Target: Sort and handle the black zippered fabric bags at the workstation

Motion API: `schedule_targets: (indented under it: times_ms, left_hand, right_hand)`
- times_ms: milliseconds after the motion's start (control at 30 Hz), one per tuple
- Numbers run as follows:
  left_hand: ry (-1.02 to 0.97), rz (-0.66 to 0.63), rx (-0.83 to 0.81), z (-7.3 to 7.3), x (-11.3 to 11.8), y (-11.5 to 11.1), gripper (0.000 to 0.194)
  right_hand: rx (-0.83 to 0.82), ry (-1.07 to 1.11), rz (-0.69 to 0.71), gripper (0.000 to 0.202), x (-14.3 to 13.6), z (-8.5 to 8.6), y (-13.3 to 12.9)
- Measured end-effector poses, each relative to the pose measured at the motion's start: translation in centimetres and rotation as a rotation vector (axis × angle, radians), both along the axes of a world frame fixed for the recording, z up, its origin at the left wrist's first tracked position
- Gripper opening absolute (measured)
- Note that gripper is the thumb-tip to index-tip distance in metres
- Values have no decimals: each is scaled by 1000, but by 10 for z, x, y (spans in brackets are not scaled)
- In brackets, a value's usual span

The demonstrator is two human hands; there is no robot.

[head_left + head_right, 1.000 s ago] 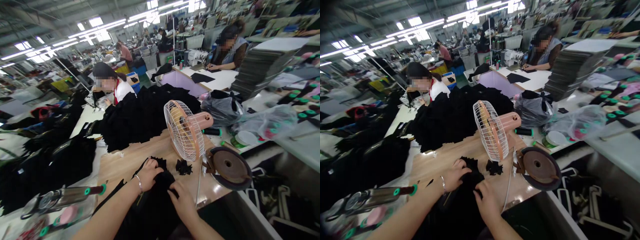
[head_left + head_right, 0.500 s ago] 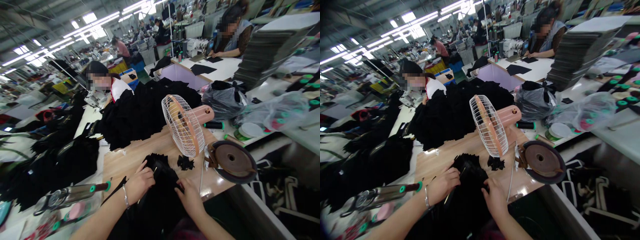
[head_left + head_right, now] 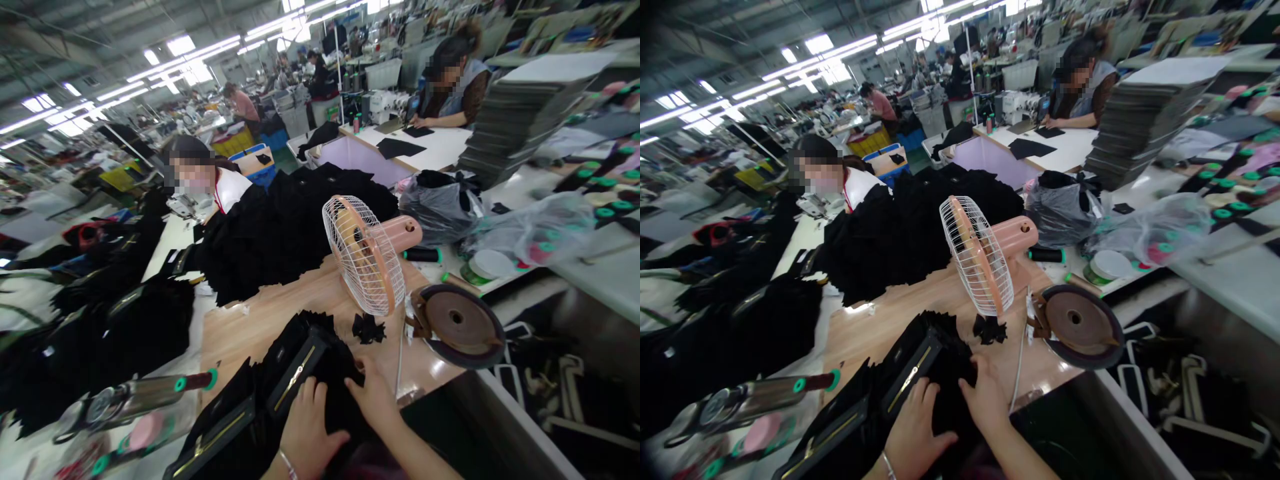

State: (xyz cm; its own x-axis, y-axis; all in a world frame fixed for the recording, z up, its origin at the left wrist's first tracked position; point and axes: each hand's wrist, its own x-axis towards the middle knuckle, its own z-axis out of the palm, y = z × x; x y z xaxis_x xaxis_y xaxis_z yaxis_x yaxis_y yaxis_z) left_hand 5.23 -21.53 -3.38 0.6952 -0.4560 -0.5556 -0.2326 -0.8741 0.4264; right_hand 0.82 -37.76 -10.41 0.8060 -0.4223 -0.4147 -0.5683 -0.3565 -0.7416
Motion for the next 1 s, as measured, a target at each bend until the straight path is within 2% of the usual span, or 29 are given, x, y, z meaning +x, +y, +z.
schedule_targets:
  times_ms: [67, 100, 233, 367, 500, 633, 867, 1000]
  left_hand:
    - [-31, 39, -53, -8, -1, -2, 38]
    - [-46, 48, -94, -11, 0, -3, 34]
    - [-68, 89, -201, -10, 10, 2, 33]
    - [-45, 74, -305, -9, 9, 10, 17]
    - [1, 136, -283, -18, 1, 10, 28]
    - [-28, 127, -266, -26, -1, 5, 29]
    - [-107, 221, -309, -39, 9, 7, 34]
    - [-108, 324, -340, -40, 17, 17, 43]
  right_hand:
    - [9, 10, 15, 19, 1, 4, 0]
    - [10, 11, 23, 14, 1, 7, 1]
    - [-12, -33, 46, 11, 0, 22, 3]
    - [29, -45, 53, 10, 0, 31, 7]
    - [149, 17, 16, 23, -1, 24, 12]
    - [235, 26, -3, 30, -5, 20, 22]
    - [309, -122, 65, 25, -6, 48, 40]
    - [274, -185, 131, 23, -7, 55, 34]
